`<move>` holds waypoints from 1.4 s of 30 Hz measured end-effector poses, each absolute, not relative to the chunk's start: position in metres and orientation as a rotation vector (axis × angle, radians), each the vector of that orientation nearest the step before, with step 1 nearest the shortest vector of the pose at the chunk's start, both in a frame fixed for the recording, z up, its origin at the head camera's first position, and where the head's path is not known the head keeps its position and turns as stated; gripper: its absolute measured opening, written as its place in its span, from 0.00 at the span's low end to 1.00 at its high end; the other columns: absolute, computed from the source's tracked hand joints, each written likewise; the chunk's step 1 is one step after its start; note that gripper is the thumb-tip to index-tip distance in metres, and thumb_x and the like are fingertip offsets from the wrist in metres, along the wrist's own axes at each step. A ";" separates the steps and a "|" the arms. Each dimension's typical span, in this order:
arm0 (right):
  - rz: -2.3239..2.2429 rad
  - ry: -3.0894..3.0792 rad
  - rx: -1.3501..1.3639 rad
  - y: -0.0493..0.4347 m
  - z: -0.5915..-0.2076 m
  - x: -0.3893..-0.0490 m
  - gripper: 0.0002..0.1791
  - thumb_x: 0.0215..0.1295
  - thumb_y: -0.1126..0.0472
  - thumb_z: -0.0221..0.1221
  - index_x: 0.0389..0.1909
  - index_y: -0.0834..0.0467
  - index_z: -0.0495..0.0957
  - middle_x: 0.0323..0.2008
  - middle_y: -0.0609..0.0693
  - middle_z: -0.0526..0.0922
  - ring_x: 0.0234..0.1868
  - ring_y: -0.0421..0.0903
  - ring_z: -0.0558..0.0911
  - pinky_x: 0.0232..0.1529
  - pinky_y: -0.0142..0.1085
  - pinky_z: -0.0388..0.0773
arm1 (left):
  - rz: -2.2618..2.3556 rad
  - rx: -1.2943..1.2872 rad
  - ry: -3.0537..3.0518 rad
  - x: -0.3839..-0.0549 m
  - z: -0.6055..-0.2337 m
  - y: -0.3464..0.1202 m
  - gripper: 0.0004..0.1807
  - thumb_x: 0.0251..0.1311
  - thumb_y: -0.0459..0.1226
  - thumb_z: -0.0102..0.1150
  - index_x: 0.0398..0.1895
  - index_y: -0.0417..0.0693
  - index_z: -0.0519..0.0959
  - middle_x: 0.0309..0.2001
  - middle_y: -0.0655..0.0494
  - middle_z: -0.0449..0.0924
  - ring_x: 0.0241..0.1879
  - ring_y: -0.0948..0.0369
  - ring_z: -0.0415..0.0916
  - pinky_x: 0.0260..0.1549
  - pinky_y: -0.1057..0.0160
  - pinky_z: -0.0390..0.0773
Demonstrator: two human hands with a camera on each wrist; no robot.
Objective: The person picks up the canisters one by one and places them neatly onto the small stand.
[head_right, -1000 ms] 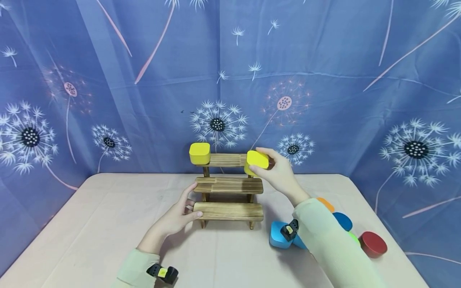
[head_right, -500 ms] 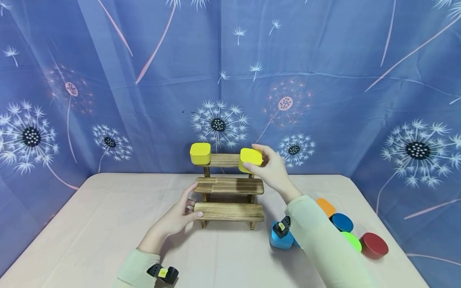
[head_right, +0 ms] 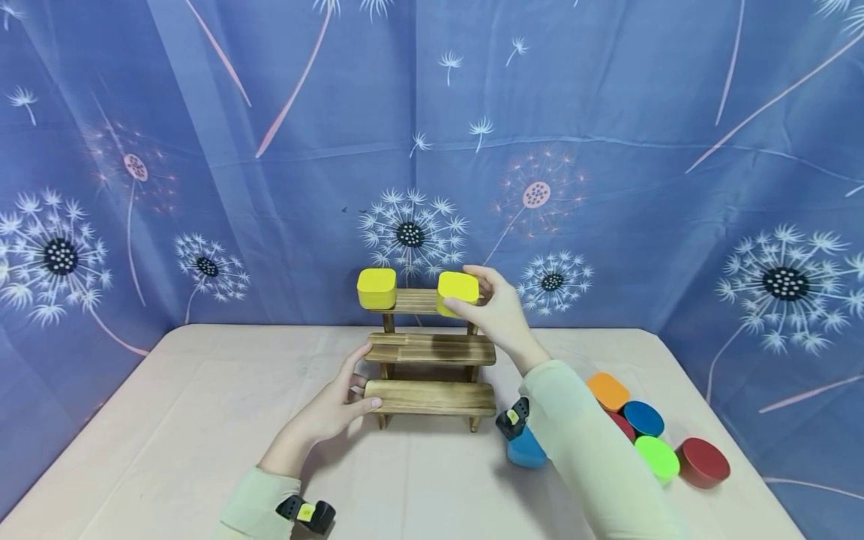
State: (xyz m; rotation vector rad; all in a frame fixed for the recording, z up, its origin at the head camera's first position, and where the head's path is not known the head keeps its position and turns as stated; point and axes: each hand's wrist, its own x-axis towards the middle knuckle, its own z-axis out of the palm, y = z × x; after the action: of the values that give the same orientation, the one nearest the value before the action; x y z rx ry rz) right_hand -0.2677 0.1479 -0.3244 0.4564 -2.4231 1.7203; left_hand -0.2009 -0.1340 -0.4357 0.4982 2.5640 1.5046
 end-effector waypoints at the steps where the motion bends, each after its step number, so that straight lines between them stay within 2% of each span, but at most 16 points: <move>1: 1.728 -2.426 0.449 0.147 -0.324 -0.268 0.38 0.56 0.56 0.67 0.66 0.57 0.63 0.60 0.56 0.74 0.45 0.41 0.78 0.41 0.27 0.78 | 1.505 0.499 2.564 -0.201 -0.436 -0.134 0.47 0.61 0.41 0.60 0.74 0.72 0.39 0.46 0.44 0.67 0.35 0.57 0.68 0.33 0.61 0.73; 6: 1.763 -2.436 0.435 0.141 -0.320 -0.269 0.38 0.56 0.56 0.67 0.66 0.57 0.63 0.60 0.55 0.75 0.47 0.44 0.78 0.42 0.27 0.78 | 1.501 0.504 2.570 -0.201 -0.436 -0.134 0.47 0.61 0.41 0.60 0.74 0.71 0.39 0.46 0.44 0.67 0.35 0.58 0.69 0.33 0.61 0.72; 17: 1.818 -2.424 0.438 0.129 -0.318 -0.277 0.37 0.56 0.57 0.67 0.65 0.59 0.64 0.57 0.57 0.76 0.43 0.43 0.79 0.42 0.29 0.79 | 1.492 0.505 2.582 -0.201 -0.436 -0.135 0.48 0.61 0.41 0.60 0.74 0.71 0.39 0.46 0.44 0.67 0.35 0.58 0.68 0.33 0.62 0.72; 25: 1.849 -2.393 0.448 0.120 -0.317 -0.280 0.36 0.56 0.58 0.67 0.65 0.58 0.66 0.55 0.58 0.77 0.40 0.41 0.79 0.36 0.29 0.78 | 1.492 0.498 2.580 -0.202 -0.437 -0.135 0.48 0.61 0.41 0.60 0.74 0.71 0.39 0.46 0.44 0.67 0.35 0.58 0.69 0.35 0.61 0.72; 30: 1.873 -2.362 0.455 0.115 -0.319 -0.284 0.35 0.55 0.59 0.67 0.65 0.57 0.67 0.55 0.58 0.77 0.41 0.39 0.80 0.36 0.28 0.78 | 1.485 0.493 2.582 -0.202 -0.436 -0.134 0.48 0.61 0.41 0.60 0.74 0.72 0.39 0.46 0.44 0.67 0.35 0.58 0.69 0.35 0.60 0.72; 38: 1.864 -2.371 0.466 0.110 -0.322 -0.290 0.36 0.56 0.56 0.67 0.65 0.57 0.66 0.55 0.56 0.77 0.38 0.40 0.78 0.31 0.28 0.75 | 1.487 0.493 2.580 -0.202 -0.437 -0.134 0.47 0.61 0.42 0.60 0.73 0.73 0.39 0.47 0.44 0.67 0.34 0.58 0.68 0.35 0.61 0.71; 42: 1.873 -2.370 0.475 0.107 -0.323 -0.292 0.36 0.55 0.55 0.68 0.65 0.56 0.67 0.57 0.54 0.77 0.42 0.43 0.78 0.31 0.29 0.76 | 1.487 0.486 2.576 -0.202 -0.436 -0.134 0.47 0.61 0.42 0.60 0.73 0.73 0.39 0.47 0.44 0.67 0.34 0.58 0.68 0.34 0.61 0.71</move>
State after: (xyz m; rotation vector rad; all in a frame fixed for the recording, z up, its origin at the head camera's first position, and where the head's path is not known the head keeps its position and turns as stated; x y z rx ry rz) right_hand -0.2922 0.1070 -0.3231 0.4750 -2.3697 1.8732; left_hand -0.2022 -0.1338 -0.4361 0.4859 2.5763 1.4867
